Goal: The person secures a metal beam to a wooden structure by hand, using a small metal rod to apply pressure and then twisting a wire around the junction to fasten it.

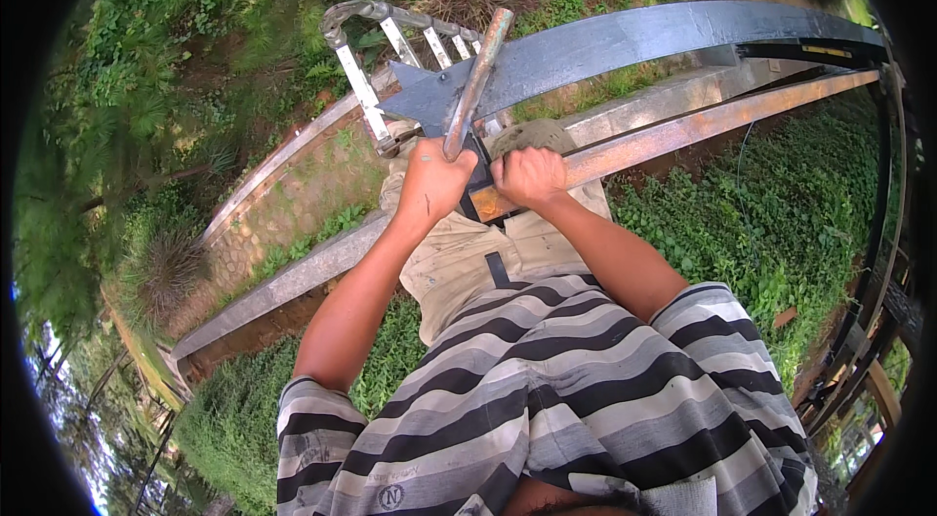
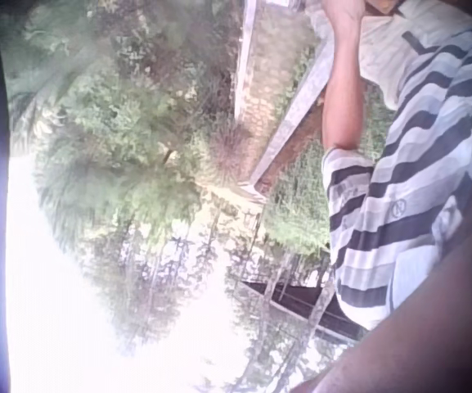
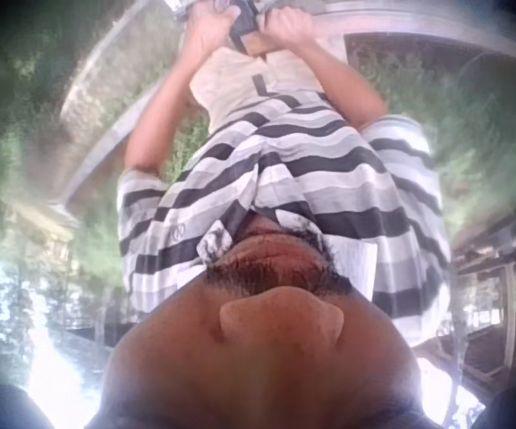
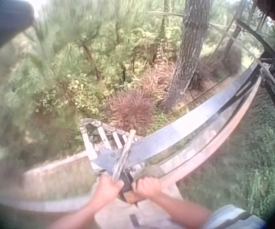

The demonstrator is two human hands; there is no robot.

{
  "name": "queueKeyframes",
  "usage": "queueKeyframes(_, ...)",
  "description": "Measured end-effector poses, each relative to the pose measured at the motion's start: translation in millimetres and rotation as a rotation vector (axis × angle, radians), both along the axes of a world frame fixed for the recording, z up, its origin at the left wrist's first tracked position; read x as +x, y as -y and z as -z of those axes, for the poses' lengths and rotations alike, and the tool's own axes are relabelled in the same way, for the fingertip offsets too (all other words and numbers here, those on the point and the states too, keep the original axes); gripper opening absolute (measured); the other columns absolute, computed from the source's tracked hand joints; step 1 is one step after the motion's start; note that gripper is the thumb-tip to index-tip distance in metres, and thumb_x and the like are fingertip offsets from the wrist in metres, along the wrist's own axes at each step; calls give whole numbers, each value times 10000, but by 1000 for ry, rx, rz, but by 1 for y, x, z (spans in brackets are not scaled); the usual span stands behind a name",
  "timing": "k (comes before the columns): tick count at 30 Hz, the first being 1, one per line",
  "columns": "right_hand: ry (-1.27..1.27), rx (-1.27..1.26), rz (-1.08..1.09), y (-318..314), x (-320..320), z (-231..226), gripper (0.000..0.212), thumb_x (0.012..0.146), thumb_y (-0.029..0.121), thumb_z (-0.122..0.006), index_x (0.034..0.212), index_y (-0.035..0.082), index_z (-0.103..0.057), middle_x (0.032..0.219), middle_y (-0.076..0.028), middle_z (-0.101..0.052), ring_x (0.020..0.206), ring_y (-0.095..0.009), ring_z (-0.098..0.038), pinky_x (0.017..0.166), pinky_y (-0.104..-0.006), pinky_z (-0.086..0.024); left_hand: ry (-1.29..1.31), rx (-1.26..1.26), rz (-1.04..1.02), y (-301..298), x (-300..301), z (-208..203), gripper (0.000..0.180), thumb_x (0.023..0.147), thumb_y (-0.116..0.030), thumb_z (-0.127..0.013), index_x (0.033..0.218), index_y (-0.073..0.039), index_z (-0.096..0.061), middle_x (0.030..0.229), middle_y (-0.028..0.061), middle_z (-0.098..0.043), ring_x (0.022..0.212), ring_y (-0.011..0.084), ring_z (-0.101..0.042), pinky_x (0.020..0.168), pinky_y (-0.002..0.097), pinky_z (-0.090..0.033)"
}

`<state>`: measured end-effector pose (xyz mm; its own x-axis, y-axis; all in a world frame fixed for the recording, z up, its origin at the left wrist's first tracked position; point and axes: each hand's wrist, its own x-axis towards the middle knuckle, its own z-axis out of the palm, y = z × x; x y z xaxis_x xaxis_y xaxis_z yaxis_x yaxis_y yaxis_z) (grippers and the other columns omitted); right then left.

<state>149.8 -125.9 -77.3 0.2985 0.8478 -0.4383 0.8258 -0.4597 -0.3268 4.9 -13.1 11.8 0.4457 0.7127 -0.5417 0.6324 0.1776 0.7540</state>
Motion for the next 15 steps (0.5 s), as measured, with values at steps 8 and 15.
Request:
queueKeyframes(8, -32, 62, 2, 6, 1, 1, 467, 941, 367, -529, 686, 46, -753, 737, -218, -728, 704, -391, -736, 727, -496, -596, -30, -4, -19, 3, 3, -7, 267, 859, -161, -644, 703, 47, -588, 578, 57, -531, 555, 139, -471, 556, 379, -429)
queueKeyframes(15, -2, -15, 1, 4, -1, -3, 461, 938, 386, -534, 721, 53, -767, 758, -212, -738, 740, -385, -745, 741, -490, -597, -51, 38, 24, 3, 2, -4, 282, 850, -168, -643, 699, 61, -578, 570, 126, -526, 544, 184, -484, 570, 409, -449)
